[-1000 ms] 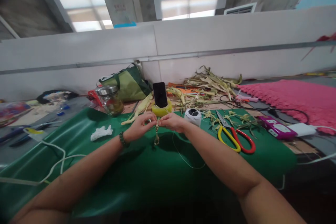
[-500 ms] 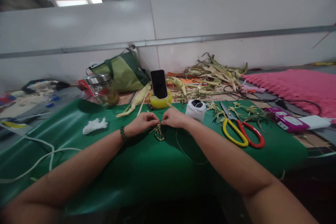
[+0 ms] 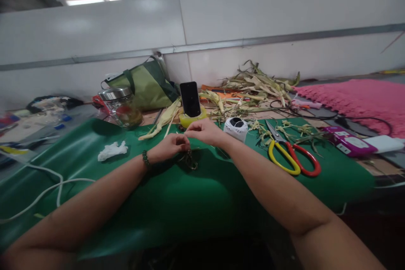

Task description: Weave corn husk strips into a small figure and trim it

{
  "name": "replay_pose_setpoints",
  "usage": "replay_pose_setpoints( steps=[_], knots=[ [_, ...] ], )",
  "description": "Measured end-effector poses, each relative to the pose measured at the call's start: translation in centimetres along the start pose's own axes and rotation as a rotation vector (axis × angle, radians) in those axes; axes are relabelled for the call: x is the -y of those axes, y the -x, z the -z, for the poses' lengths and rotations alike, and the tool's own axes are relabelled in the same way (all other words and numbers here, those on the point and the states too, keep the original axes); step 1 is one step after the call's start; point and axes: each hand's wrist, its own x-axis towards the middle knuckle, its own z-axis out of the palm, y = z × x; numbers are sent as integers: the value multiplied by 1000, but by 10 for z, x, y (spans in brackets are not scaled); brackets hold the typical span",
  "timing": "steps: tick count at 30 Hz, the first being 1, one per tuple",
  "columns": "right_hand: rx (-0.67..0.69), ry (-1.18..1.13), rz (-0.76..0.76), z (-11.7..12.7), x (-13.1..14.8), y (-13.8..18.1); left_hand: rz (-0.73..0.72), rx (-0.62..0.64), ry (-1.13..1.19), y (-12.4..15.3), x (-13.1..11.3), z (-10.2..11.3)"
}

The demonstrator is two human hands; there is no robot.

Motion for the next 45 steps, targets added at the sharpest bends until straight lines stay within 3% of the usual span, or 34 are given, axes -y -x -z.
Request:
replay_pose_setpoints(
  steps=[5, 14, 26, 31, 36, 41, 45],
  knots=[
    [40, 332, -113, -3, -4, 1, 46, 60, 151, -1, 0, 4],
    [110, 488, -81, -12, -3, -1, 85, 57, 160, 0, -4, 5],
    [251, 210, -128, -14, -21, -4, 139, -8, 219, 1, -8, 4],
    [63, 102, -239, -16, -26, -7, 14, -65, 17, 1, -6, 4],
    [-36, -56, -297, -21, -22, -10, -120, -139, -283, 4, -6, 0],
    [-82, -193, -439, -21, -12, -10, -163, -173, -472, 6, -7, -6],
    [-75, -173, -397, -24, -21, -12, -197, -180, -584, 7, -11, -9]
  ],
)
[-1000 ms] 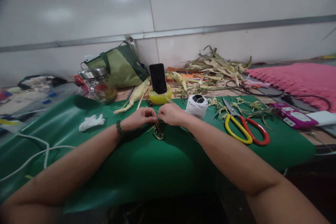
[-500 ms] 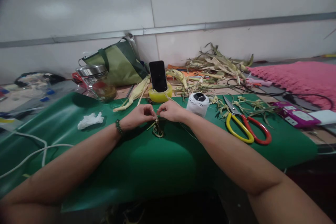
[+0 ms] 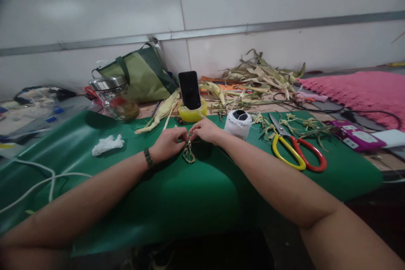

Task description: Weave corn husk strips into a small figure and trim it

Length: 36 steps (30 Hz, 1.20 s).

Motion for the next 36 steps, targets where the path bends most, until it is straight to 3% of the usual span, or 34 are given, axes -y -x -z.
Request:
replay_pose_setpoints(
  steps=[13, 23, 31, 36],
  knots=[
    [64, 177, 65, 2, -14, -9, -86, -5, -162, 1, 2, -5],
    [102, 150, -128, 8, 9, 8, -112, -24, -131, 3, 6, -6],
    [167, 179, 25, 8, 1, 3, -113, -16, -144, 3, 5, -5],
    [171, 214, -13, 10, 5, 6, -123, -25, -146, 4, 4, -4]
  ],
)
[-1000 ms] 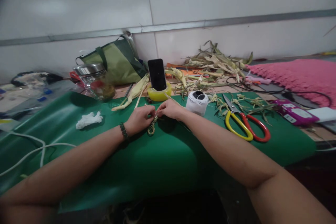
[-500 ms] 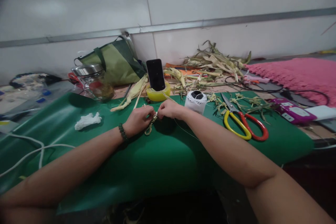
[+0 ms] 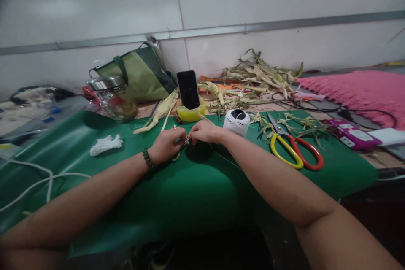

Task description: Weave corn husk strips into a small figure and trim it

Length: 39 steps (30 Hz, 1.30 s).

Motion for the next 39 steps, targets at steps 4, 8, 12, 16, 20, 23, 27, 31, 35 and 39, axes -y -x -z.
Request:
replay_pose_setpoints(
  steps=[4, 8, 12, 16, 20, 23, 27, 31, 35, 39],
  knots=[
    [-9, 14, 68, 0, -3, -1, 4, 3, 3, 0, 1, -1],
    [-30, 54, 135, -1, -7, -5, 28, -3, 38, 0, 1, -1],
    [-45, 192, 104, 0, -1, 0, 156, -44, 251, 0, 0, 3],
    [-18, 430, 47, 2, 10, 11, 374, -63, 658, 3, 3, 8],
    [-50, 587, 93, 1, 14, 16, 418, -10, 854, 3, 5, 12],
    [-89, 615, 95, -1, 13, 16, 393, 31, 972, 2, 4, 14],
    [-106, 620, 100, -3, 14, 16, 390, 84, 1017, -1, 4, 13],
    [-143, 654, 92, -7, 18, 20, 398, 0, 811, -1, 2, 13],
    [-149, 642, 96, -9, 18, 21, 412, 2, 798, -1, -1, 14],
    [-54, 451, 132, -1, 11, 18, 418, 37, 895, -1, 0, 17]
  ],
)
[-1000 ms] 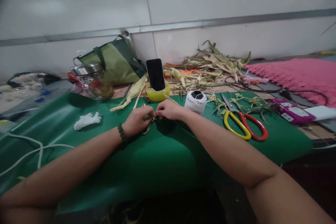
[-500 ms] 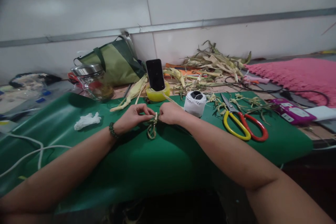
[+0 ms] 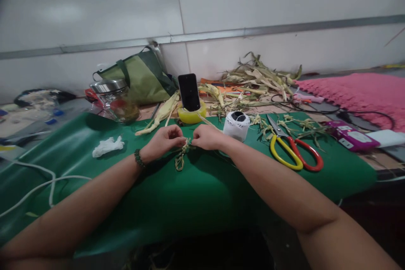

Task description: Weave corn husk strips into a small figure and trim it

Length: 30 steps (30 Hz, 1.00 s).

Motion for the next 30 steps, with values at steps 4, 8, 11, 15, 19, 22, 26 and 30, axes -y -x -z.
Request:
replay_pose_setpoints(
  steps=[4, 8, 11, 15, 19, 22, 26, 30],
  knots=[
    [40, -206, -14, 6, -8, -3, -54, 57, -81, -1, -1, 4],
    [77, -279, -61, 7, -8, -4, -17, 134, -19, -1, 0, 5],
    [112, -329, -96, 5, -8, -3, -41, 103, 10, -1, 1, 4],
    [153, -437, -191, 5, -6, -3, -178, 70, -190, 1, 0, 2],
    [229, -489, -258, 6, -4, -3, -249, 62, -428, 4, 3, 2],
    [272, -542, -265, 5, -4, -4, -296, 69, -532, 4, 5, 1],
    [289, -596, -265, 4, -3, -5, -298, 126, -627, 4, 3, -1],
    [224, -565, -213, 11, -7, -2, -270, 115, -682, 5, 1, -3]
  ],
)
